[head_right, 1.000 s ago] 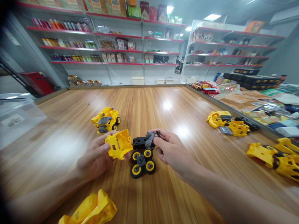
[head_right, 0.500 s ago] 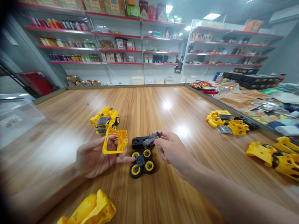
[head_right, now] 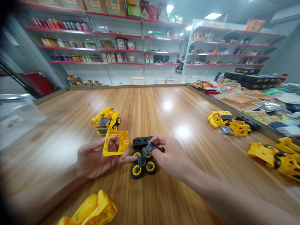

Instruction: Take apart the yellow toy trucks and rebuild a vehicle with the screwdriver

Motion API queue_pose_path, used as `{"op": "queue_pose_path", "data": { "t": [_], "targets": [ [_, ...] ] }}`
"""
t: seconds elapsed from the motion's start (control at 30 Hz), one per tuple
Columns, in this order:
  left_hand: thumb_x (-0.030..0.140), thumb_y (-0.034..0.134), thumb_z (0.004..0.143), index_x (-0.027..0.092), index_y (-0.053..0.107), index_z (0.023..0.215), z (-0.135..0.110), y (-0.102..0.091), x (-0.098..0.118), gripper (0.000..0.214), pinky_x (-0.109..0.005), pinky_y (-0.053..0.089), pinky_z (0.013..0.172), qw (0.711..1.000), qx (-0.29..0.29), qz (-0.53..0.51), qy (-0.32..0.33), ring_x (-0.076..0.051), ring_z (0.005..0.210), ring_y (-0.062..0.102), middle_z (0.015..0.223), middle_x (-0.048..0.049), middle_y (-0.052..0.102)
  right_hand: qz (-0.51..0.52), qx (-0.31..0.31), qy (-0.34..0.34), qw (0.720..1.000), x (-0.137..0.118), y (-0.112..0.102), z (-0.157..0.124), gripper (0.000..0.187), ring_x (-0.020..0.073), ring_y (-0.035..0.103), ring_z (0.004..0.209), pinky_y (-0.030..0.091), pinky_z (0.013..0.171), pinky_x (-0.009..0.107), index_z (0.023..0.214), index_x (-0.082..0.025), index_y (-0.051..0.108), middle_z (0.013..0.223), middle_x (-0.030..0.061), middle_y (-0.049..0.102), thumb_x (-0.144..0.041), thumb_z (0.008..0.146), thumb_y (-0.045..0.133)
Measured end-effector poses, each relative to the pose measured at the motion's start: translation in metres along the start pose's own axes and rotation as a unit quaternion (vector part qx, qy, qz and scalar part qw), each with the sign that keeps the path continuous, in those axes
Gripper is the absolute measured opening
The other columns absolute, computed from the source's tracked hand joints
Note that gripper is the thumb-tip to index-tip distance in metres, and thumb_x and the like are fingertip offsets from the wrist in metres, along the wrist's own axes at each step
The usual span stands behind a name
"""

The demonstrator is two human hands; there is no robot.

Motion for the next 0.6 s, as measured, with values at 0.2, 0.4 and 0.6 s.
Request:
{"op": "queue_pose_path", "data": {
  "t": [0.2,0.4,0.6],
  "targets": [
    [0.034,0.048,0.087,0.019,0.068,0.106,-0.001,0.003,0.000,0.031,-0.060,0.042,0.104,1.000,-0.017,-0.010,0.002,-0.028,0.104,0.066,0.113,-0.0091,0.070,0.039,-0.016,-0.009,0.999,0.003,0.011,-0.002,0.011,0.0203,0.064,0.095,0.048,0.079,0.031,0.096,-0.020,0.061,0.100,0.0048,0.069,-0.025,0.087,0.060],
    [0.034,0.049,0.086,0.020,0.069,0.106,-0.001,0.000,0.003,0.032,-0.054,0.045,0.105,1.000,-0.007,-0.007,0.018,-0.027,0.108,0.065,0.116,-0.0084,0.070,0.004,-0.005,-0.023,1.000,0.006,0.013,-0.004,0.013,0.0155,0.061,0.075,0.045,0.062,0.025,0.098,-0.021,0.062,0.092,0.0025,0.065,-0.029,0.088,0.060],
    [0.031,0.048,0.087,0.018,0.069,0.106,-0.001,0.000,0.004,0.032,-0.058,0.039,0.109,0.999,-0.007,-0.032,0.017,-0.026,0.109,0.064,0.115,-0.0074,0.070,-0.081,0.000,-0.056,0.995,0.005,0.009,-0.002,0.012,0.0150,0.060,0.072,0.045,0.062,0.025,0.095,-0.021,0.062,0.085,0.0012,0.067,-0.021,0.083,0.062]
  ]
}}
Point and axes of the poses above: each hand's wrist, its own z-axis towards the middle knuckle, its own y-axis out of the palm, x = y × z, the point moved 7 cm from there along z, towards the middle knuckle
